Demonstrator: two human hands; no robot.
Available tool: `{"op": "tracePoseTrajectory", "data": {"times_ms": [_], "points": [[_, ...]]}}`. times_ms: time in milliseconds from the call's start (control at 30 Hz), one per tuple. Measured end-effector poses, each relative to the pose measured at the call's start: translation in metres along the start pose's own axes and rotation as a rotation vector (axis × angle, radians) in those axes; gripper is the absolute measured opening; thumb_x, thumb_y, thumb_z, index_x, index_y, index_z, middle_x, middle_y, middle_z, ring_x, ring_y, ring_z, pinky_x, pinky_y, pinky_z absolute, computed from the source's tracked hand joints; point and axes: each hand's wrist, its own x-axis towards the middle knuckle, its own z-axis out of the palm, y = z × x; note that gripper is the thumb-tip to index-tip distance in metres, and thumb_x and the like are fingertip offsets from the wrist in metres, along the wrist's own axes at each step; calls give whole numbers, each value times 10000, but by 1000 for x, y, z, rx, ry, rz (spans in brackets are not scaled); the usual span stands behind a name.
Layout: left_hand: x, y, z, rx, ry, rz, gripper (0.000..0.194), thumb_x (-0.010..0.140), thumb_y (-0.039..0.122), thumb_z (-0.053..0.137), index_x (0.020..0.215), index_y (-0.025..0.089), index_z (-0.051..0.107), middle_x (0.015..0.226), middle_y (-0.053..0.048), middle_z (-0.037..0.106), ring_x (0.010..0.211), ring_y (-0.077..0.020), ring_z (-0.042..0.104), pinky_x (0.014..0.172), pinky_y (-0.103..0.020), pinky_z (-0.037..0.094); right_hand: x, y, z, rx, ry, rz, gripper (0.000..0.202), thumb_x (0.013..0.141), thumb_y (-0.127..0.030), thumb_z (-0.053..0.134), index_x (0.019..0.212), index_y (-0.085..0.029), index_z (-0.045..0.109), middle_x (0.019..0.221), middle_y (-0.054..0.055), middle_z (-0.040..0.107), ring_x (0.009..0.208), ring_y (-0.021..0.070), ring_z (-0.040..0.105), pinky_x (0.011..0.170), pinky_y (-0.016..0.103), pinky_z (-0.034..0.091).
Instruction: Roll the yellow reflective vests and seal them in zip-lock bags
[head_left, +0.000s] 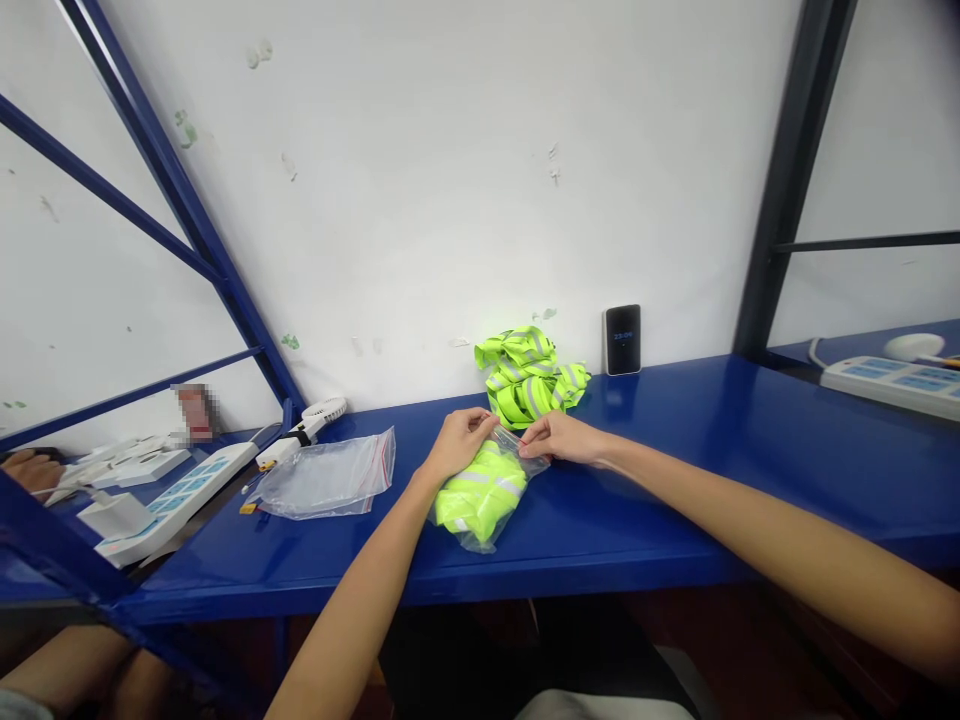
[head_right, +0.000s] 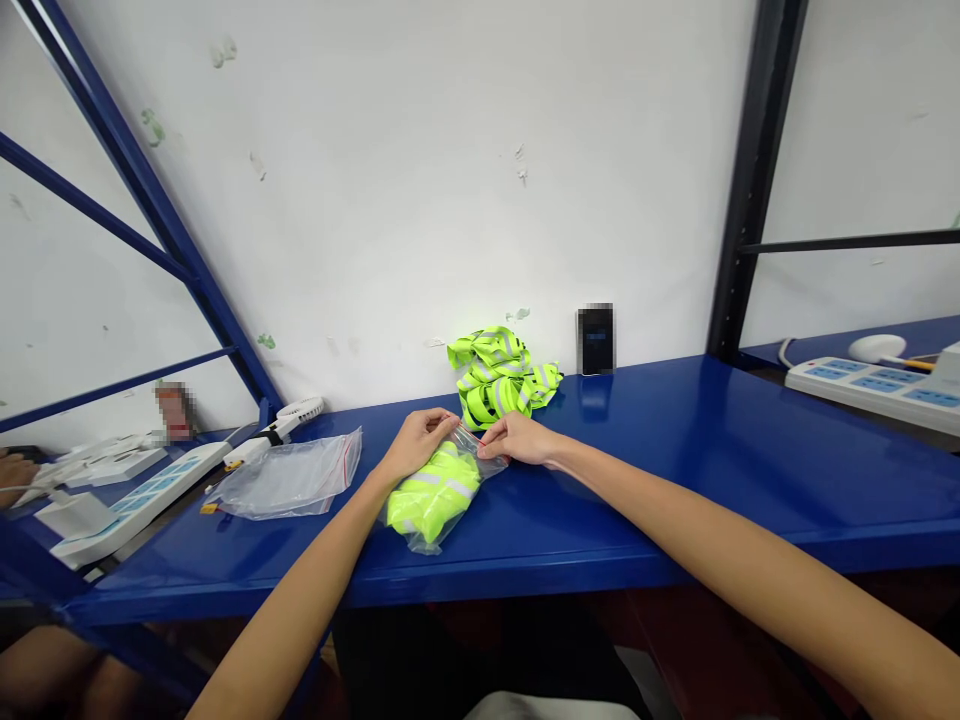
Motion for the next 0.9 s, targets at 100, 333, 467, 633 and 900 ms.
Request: {"op": "tracePoseTrajectory", "data": {"times_ms": [100,333,467,633,900], "points": [[-1,-3,3,17,44,-37,291,841,383,551,785,133,689,754,-37,700,707,-167,621,648,-239,453,-1,-1,2,-36,58,11,224,625,-338,796,745,-150,774,696,47,713,641,154,570,614,270,434],[-2,-4,5,-30,64,-23,202,810,255,536,786,135,697,859,-58,737,745,-167,658,706,-248,492,-2,-1,5,7,81,14,299,679,-394,765,868,-162,769,800,51,732,693,166,602,599,257,431],[-2,-3,5,-17,58,12,207,821,248,524,815,142,702,855,-52,733,758,-166,651,699,-242,477,4,7,8,-8,120,-67,291,733,-434,713,816,-158,758,818,50,732,719,166,612,636,258,437],[-2,0,4,-45,39,19,216,820,235,511,824,136,703,828,-49,721,736,-157,630,676,-233,458,8,12,7,-27,113,-100,292,714,-432,729,816,-160,757,845,56,746,784,195,646,699,273,462],[-4,-1,4,43,94,-4,249,847,324,516,793,139,673,726,-28,668,657,-143,573,617,-231,419,4,4,12,18,146,-48,300,661,-415,758,792,-147,740,792,51,735,758,196,640,681,279,455]]}}
